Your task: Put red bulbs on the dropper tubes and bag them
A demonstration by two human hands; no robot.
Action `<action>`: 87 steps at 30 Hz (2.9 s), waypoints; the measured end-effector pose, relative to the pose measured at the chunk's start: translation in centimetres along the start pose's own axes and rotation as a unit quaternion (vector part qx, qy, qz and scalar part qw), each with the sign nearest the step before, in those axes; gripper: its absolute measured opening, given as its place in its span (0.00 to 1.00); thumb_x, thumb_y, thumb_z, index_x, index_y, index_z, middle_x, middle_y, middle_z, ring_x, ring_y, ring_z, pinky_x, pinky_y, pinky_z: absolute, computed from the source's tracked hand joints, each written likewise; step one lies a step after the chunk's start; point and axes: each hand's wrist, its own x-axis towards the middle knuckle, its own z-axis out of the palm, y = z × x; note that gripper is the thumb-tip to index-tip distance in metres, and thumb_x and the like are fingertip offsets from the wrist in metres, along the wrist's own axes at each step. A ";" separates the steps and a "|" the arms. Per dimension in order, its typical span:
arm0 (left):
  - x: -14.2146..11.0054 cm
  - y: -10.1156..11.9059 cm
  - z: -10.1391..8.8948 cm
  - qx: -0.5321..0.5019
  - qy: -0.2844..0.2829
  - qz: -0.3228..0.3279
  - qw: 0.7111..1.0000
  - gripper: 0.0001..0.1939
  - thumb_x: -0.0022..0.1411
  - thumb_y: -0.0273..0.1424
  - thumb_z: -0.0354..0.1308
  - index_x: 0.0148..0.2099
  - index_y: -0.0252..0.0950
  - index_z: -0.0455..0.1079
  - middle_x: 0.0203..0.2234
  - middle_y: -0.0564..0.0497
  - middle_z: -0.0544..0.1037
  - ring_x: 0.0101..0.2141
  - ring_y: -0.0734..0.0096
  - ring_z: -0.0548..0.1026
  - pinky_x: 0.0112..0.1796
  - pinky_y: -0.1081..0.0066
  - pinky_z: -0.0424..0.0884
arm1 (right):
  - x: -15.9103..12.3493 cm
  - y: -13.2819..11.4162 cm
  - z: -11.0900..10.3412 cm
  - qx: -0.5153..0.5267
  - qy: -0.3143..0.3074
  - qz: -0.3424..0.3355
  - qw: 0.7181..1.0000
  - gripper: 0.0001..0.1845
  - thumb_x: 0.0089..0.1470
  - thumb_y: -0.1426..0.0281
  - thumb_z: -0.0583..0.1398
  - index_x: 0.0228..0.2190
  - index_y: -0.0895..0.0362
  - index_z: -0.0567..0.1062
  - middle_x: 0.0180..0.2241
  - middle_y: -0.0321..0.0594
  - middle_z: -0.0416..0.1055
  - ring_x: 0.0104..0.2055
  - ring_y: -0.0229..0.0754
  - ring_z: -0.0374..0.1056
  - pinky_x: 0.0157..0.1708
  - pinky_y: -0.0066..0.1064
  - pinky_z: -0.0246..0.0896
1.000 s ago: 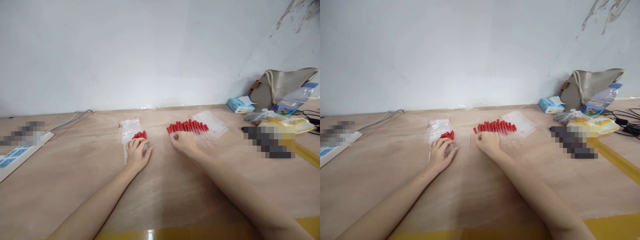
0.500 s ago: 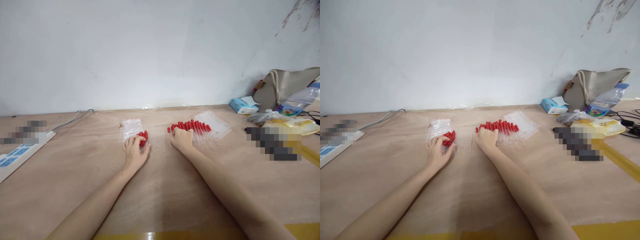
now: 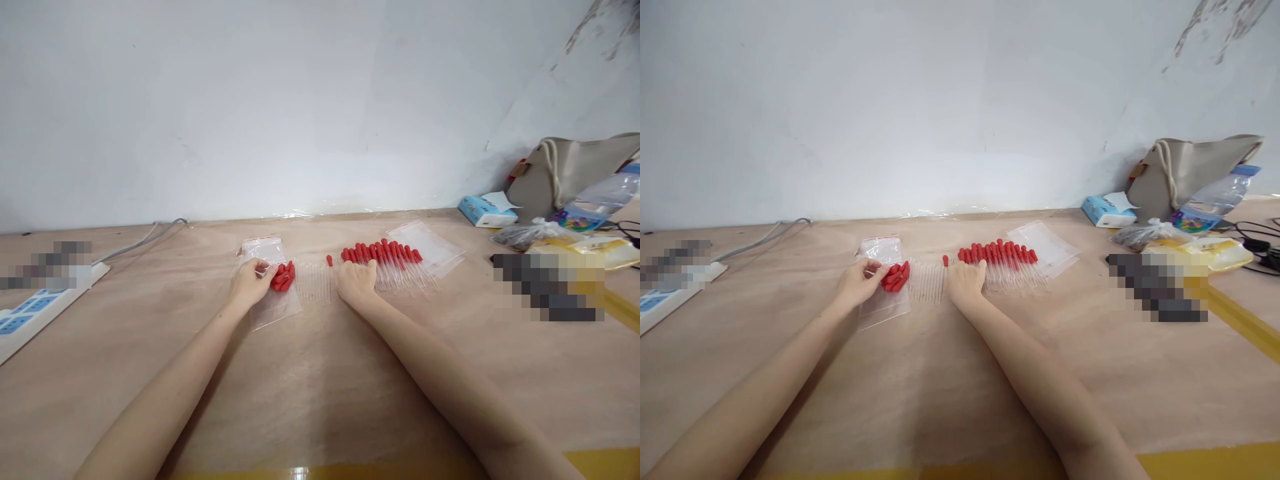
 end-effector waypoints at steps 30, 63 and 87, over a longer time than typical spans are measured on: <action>-7.0 4.2 1.3 -0.099 -0.108 0.303 0.942 0.13 0.58 0.26 0.47 0.43 0.37 0.69 0.35 0.49 0.71 0.33 0.72 0.69 0.34 0.73 0.66 | -6.1 7.1 0.9 0.221 0.204 -0.197 0.933 0.12 0.56 0.73 0.49 0.36 0.56 0.71 0.33 0.40 0.72 0.35 0.37 0.65 0.38 0.32 0.46; -9.1 4.6 2.9 -0.161 -0.169 0.309 0.922 0.10 0.62 0.32 0.47 0.38 0.36 0.69 0.30 0.50 0.72 0.33 0.73 0.70 0.35 0.72 0.66 | -7.4 6.1 1.0 0.258 0.115 -0.323 0.903 0.11 0.55 0.72 0.52 0.34 0.53 0.74 0.29 0.36 0.72 0.30 0.34 0.64 0.40 0.35 0.43; -8.7 4.2 2.8 -0.123 -0.152 0.335 0.922 0.09 0.62 0.33 0.48 0.39 0.36 0.68 0.32 0.49 0.71 0.32 0.72 0.69 0.34 0.72 0.65 | -7.7 4.6 -0.8 0.129 0.127 -0.359 0.916 0.12 0.54 0.70 0.52 0.26 0.56 0.73 0.24 0.37 0.70 0.30 0.37 0.62 0.37 0.34 0.42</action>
